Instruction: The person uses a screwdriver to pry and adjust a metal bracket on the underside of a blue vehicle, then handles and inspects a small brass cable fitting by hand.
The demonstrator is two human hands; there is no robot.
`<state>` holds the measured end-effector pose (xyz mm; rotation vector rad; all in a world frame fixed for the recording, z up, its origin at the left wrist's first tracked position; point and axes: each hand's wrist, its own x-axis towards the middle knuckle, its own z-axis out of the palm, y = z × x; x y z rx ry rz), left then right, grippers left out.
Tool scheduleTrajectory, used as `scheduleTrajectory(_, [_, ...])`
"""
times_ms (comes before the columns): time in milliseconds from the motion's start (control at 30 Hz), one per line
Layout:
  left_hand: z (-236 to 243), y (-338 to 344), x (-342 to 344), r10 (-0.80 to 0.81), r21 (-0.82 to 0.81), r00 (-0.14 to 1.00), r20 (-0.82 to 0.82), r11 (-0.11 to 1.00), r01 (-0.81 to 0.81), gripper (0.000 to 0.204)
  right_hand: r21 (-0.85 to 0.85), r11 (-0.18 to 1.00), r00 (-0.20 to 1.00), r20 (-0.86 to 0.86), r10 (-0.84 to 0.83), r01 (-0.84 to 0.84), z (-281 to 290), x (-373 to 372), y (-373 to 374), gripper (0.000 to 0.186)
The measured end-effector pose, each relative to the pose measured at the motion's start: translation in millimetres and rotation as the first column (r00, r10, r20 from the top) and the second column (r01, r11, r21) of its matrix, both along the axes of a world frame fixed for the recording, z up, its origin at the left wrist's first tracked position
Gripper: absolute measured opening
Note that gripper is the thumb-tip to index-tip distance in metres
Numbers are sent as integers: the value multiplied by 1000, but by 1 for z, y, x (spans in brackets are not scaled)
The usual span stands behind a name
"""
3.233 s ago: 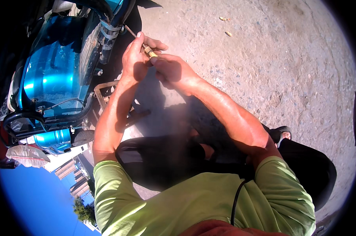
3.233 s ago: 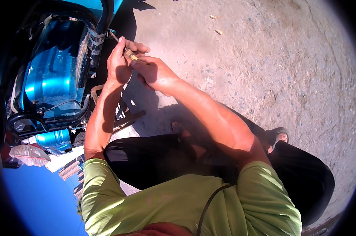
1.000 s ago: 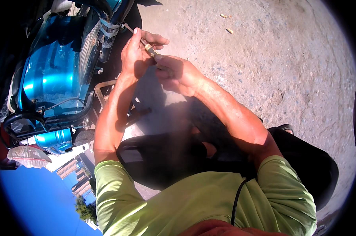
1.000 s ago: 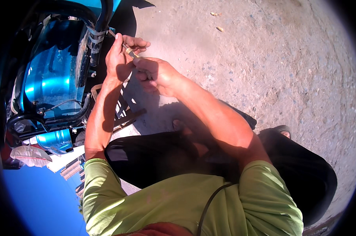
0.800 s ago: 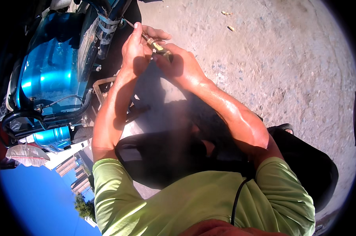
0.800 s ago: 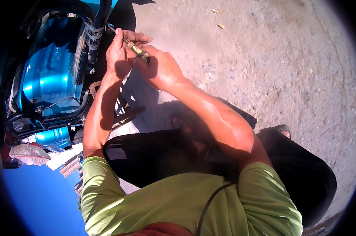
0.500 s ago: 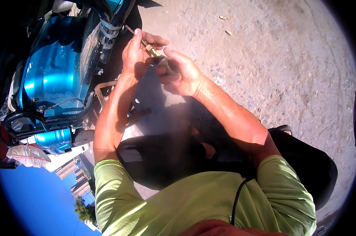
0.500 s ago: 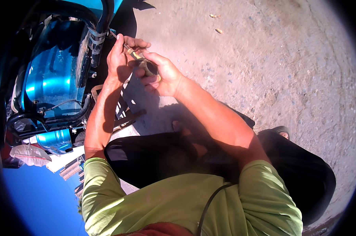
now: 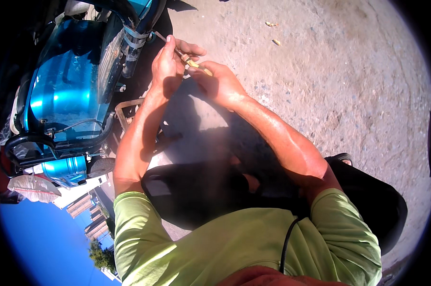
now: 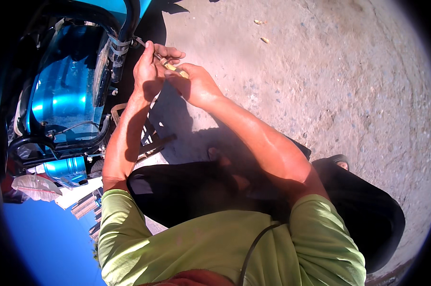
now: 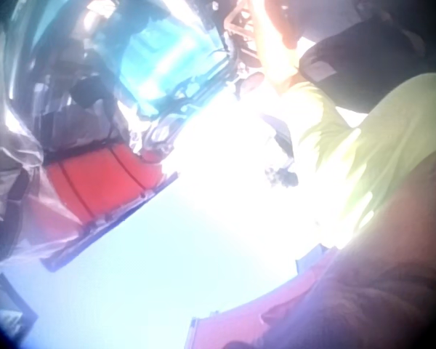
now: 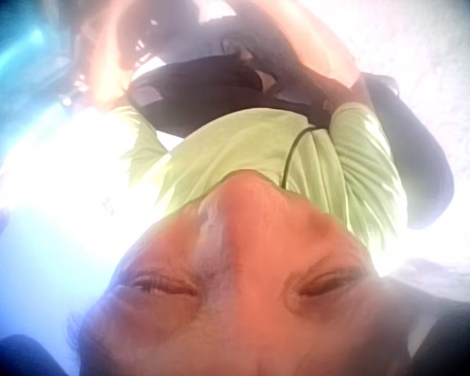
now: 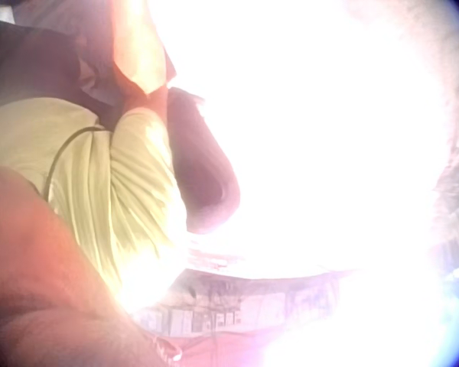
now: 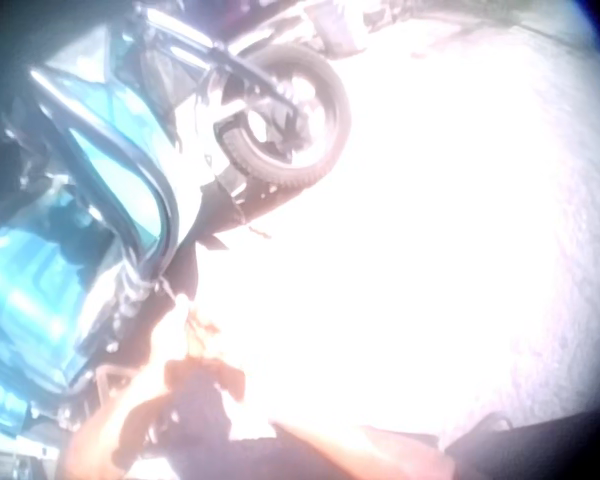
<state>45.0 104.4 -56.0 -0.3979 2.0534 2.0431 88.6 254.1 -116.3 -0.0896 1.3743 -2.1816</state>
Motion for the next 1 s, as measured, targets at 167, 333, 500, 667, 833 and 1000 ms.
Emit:
scheduleTrajectory(167, [3, -5, 0, -11, -76, 1000, 3, 997, 11, 47, -436, 892, 918, 291, 268, -122, 2, -5, 7, 26])
scheduleTrajectory(333, [8, 1, 2, -2, -133, 1000, 21, 991, 5, 43, -422, 896, 924, 269, 270, -139, 3, -3, 7, 31])
scheduleTrajectory(500, [7, -6, 2, -25, -112, 1000, 8, 993, 26, 43, -429, 896, 934, 263, 242, -112, 0, -2, 2, 26])
scheduleTrajectory(667, [6, -5, 3, -31, -97, 1000, -3, 995, 30, 47, -383, 917, 943, 252, 217, -109, 2, 0, 4, 27])
scheduleTrajectory(833, [8, -7, 4, -40, -67, 999, 0, 997, 40, 47, -338, 938, 958, 240, 159, -71, 4, 4, -4, 32])
scheduleTrajectory(1000, [8, -8, 4, -45, -53, 999, 12, 998, 45, 49, -317, 945, 956, 247, 159, -75, 3, 6, -5, 35])
